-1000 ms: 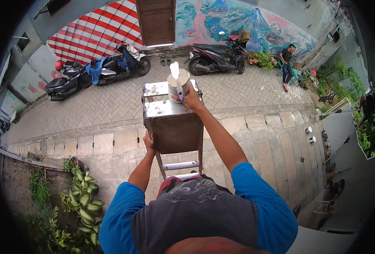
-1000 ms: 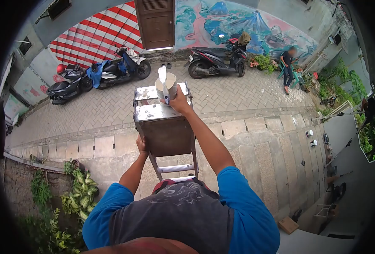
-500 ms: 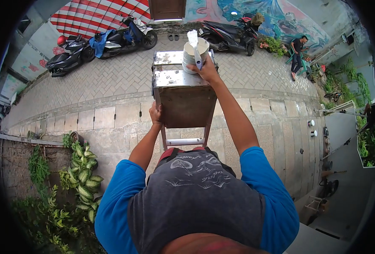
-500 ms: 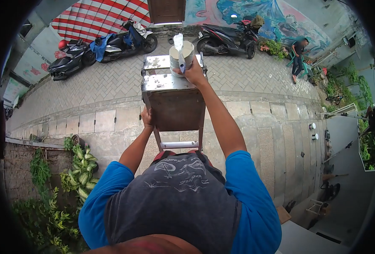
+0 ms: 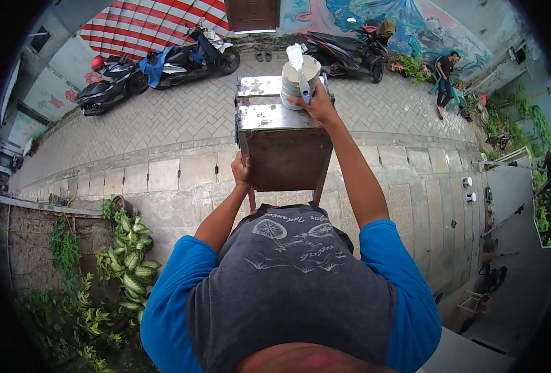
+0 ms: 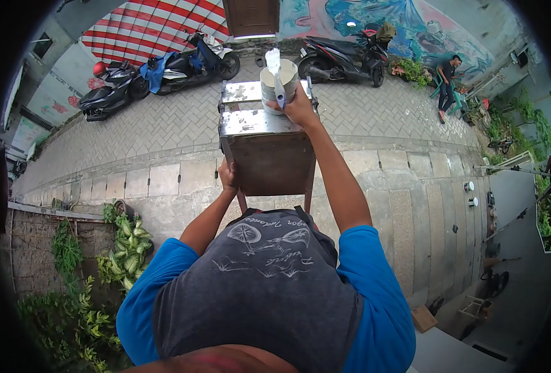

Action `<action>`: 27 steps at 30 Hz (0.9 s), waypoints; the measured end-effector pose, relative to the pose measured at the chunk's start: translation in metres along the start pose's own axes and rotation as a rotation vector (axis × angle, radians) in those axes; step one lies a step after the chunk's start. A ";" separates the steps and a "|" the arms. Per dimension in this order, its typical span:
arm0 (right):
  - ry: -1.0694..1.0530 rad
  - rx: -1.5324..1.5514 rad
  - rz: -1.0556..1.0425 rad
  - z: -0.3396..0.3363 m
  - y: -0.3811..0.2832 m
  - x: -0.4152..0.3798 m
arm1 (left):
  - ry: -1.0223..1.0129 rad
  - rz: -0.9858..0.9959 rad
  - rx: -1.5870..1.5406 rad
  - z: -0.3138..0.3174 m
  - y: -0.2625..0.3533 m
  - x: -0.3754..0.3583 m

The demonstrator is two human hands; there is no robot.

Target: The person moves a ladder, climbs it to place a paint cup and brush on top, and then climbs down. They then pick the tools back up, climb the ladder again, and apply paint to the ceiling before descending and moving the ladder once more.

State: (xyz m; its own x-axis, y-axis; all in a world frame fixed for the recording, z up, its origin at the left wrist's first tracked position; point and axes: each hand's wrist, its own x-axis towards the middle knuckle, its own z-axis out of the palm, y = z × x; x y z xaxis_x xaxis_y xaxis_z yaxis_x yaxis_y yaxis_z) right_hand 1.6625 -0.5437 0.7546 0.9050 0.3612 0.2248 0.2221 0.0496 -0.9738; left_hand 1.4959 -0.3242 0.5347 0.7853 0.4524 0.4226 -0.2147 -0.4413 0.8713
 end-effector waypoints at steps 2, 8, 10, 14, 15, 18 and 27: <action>0.027 -0.045 -0.015 0.000 -0.001 -0.003 | -0.011 -0.004 -0.001 -0.001 0.002 -0.001; 0.011 -0.043 0.034 -0.003 0.010 0.002 | -0.241 -0.058 0.001 -0.018 0.004 0.005; 0.015 -0.059 0.025 -0.002 0.007 0.000 | -0.138 -0.057 -0.062 -0.019 -0.001 0.007; 0.041 -0.045 -0.008 -0.001 0.010 0.003 | 0.218 0.137 -0.075 -0.031 0.071 0.058; 0.041 -0.051 -0.010 -0.001 0.011 0.001 | 0.297 0.269 -0.040 -0.032 0.091 0.076; 0.052 -0.063 0.001 -0.001 0.009 0.000 | 0.160 0.448 -0.062 -0.026 0.159 0.117; -0.001 -0.062 -0.013 -0.002 -0.014 -0.013 | -0.660 0.170 -0.422 0.055 0.190 0.159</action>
State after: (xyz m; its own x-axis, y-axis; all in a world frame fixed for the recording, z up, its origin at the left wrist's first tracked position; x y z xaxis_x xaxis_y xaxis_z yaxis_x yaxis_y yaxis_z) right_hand 1.6479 -0.5513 0.7658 0.9016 0.3617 0.2372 0.2557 -0.0034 -0.9668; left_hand 1.6120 -0.3789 0.7538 0.8750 -0.2046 0.4388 -0.4606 -0.0729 0.8846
